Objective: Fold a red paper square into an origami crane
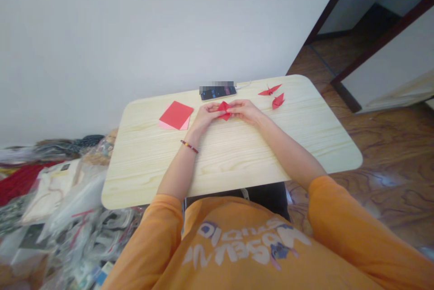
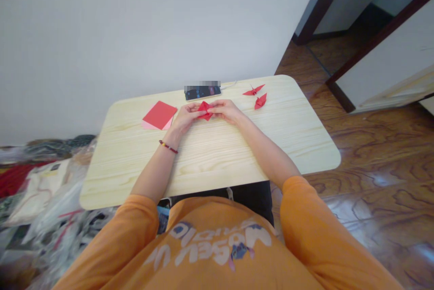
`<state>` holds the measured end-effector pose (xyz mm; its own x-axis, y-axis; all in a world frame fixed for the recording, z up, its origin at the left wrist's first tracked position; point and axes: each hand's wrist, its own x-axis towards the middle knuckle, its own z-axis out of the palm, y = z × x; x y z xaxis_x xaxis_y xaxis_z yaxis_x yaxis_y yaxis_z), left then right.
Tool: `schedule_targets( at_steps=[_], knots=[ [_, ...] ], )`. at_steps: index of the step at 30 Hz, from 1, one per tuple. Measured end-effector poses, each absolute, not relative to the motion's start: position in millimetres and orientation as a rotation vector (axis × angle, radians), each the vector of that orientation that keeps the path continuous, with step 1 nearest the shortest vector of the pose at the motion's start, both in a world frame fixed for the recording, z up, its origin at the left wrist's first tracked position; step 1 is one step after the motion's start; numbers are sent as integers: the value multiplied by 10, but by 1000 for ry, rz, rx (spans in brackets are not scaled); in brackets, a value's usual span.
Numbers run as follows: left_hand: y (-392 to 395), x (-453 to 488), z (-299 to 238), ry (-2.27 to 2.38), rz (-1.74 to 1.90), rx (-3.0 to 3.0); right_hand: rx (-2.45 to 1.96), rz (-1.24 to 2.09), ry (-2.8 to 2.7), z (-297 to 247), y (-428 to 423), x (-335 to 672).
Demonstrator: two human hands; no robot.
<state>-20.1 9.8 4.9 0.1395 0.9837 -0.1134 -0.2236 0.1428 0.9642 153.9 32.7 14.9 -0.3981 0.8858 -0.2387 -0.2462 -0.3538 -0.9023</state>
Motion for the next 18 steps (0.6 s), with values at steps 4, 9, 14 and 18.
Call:
schedule_targets(
  at_steps=[4,9,14,18],
  knots=[
    [95,-205,62,1002,1110,987,-974,1851,-1073,157,323,1545],
    [88,-200,78,1000,1101,962,-963,1844,-1067,149,323,1545],
    [83,-194,90,979,1111,957,-963,1809,-1044,117,332,1527],
    [81,-186,98,986,1105,987,-962,1782,-1048,103,337,1520]
  ],
)
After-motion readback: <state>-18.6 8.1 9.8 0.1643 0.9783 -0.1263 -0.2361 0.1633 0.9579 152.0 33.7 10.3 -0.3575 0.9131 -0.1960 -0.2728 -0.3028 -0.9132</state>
